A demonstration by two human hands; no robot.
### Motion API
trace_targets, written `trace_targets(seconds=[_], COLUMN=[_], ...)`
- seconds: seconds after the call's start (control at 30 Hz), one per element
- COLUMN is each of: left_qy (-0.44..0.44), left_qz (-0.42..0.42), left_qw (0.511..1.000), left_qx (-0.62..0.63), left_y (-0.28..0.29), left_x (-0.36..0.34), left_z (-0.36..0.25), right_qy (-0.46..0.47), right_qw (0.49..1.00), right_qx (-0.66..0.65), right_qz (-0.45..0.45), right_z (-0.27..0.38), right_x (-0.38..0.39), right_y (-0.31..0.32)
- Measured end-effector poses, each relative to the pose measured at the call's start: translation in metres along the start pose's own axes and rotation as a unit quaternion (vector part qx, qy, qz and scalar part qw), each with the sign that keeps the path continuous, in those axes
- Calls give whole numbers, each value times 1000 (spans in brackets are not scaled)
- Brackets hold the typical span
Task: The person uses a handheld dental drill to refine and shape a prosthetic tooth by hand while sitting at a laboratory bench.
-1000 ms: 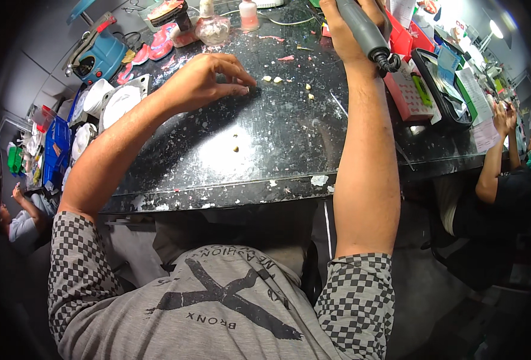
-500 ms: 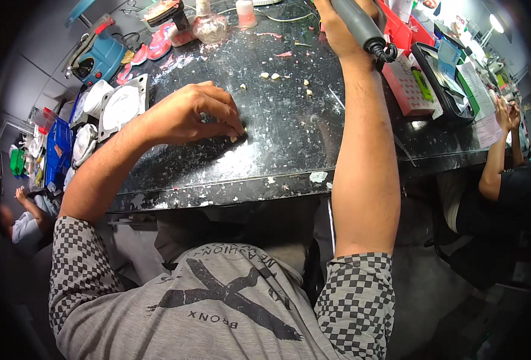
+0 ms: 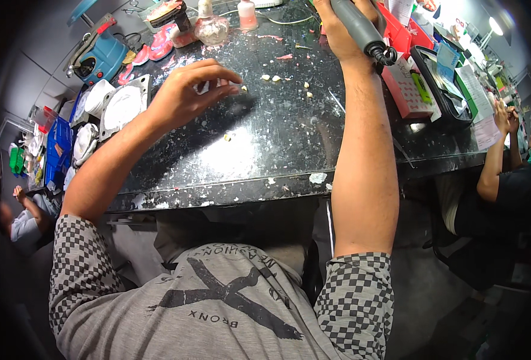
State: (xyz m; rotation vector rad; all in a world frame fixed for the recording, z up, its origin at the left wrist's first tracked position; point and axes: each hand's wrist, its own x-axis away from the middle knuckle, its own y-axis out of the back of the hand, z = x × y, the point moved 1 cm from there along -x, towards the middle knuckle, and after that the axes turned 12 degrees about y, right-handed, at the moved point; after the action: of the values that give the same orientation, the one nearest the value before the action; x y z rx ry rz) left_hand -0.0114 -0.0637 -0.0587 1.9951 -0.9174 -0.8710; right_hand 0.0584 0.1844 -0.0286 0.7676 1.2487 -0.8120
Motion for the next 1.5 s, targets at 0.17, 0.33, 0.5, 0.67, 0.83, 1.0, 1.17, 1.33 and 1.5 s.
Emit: trace_targets(seconds=[0.17, 0.33, 0.5, 0.67, 0.83, 1.0, 1.17, 1.33, 1.5], left_qy=[-33, 9, 1, -52, -230, -84, -208, 3, 110], left_qz=[147, 111, 75, 0, -29, 132, -2, -34, -17], left_qw=[989, 992, 997, 998, 970, 985, 969, 976, 827], left_qx=[8, 63, 11, -43, -71, -76, -131, 216, 551], left_y=[8, -3, -4, -12, -51, -68, -57, 16, 43], left_x=[36, 42, 21, -7, -75, -90, -69, -3, 37], left_z=[-22, -11, -8, -29, -46, -56, -64, -65, -6], right_qy=[-176, -192, -224, -176, -221, -191, -153, 115, 28], right_qw=[980, 977, 970, 981, 971, 980, 987, 992, 995], right_qx=[-87, -87, -93, -83, -94, -55, -52, 34, -100], right_qz=[-21, 34, 27, 12, -7, -5, -11, -30, 13], right_z=[-7, -9, -8, -6, -10, -12, -8, -2, 60], right_x=[6, 7, 7, 3, 6, 3, 3, -2, 0], right_y=[-6, -7, -5, 0, 5, 7, 6, 1, -26])
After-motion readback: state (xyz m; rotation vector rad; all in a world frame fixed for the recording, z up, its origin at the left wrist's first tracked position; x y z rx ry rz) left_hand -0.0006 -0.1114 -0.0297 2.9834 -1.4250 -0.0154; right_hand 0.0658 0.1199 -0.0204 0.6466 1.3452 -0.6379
